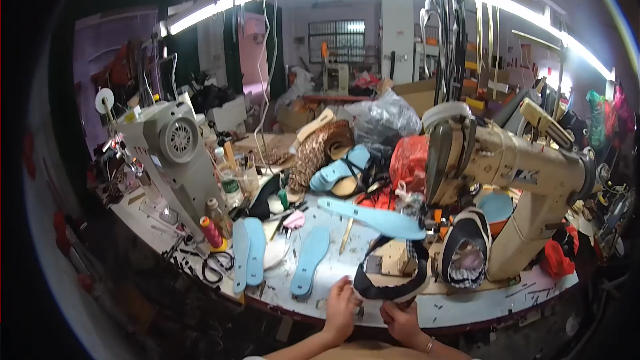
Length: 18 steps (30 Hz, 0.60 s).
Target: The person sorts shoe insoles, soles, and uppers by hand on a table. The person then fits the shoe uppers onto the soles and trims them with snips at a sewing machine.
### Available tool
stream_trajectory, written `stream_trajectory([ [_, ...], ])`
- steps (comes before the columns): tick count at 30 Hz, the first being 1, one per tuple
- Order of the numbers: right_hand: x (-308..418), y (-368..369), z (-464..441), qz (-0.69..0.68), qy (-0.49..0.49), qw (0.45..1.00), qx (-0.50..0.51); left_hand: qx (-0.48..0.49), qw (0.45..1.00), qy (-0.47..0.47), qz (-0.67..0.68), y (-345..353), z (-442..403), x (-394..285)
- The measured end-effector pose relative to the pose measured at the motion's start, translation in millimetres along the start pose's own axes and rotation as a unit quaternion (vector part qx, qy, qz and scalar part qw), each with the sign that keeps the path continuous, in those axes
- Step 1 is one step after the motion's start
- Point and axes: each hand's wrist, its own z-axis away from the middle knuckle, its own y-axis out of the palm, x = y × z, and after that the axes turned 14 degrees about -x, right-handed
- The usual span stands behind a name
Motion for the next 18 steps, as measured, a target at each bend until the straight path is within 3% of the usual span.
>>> stream_trajectory([
  [1,-1,-6,-2,0.123,-0.107,0.987,0.003,-0.061,0.988,-0.073,0.124,-2,-2,-15],
  [2,-6,-11,-3,0.241,-0.213,0.947,0.0,-0.016,0.983,0.18,0.033,-9,-8,-14],
  [3,-4,-9,-1,0.134,-0.069,0.988,-0.044,0.025,0.905,0.42,-0.061,-15,-13,-11],
  [4,-25,-22,-9,0.141,-0.079,0.987,-0.016,0.152,0.854,0.492,-0.078,-11,-19,-22],
  [5,-46,-36,-13,0.15,-0.084,0.985,0.012,0.214,0.791,0.55,-0.16,-7,-15,-51],
  [6,-50,-29,-8,0.073,-0.062,0.994,-0.055,0.217,0.803,0.53,-0.167,-6,-18,-45],
  [7,-51,-36,-4,0.034,0.009,0.998,-0.058,0.219,0.815,0.507,-0.173,-6,-20,-37],
  [9,-48,-34,1,-0.106,0.147,0.979,-0.094,0.23,0.788,0.543,-0.178,-2,-28,-31],
  [12,-38,-42,5,-0.134,0.196,0.969,-0.071,0.278,0.786,0.543,-0.098,3,-34,-16],
  [14,-50,-54,3,0.009,0.183,0.976,-0.114,0.27,0.807,0.508,-0.131,8,-28,-23],
  [16,-4,-19,11,0.109,0.028,0.975,-0.191,0.193,0.796,0.558,-0.135,10,-26,-19],
  [17,-4,-22,8,0.153,-0.044,0.975,-0.153,0.153,0.805,0.56,-0.124,14,-25,-20],
  [18,2,-15,7,0.097,-0.121,0.979,-0.136,0.12,0.824,0.54,-0.124,16,-22,-24],
])
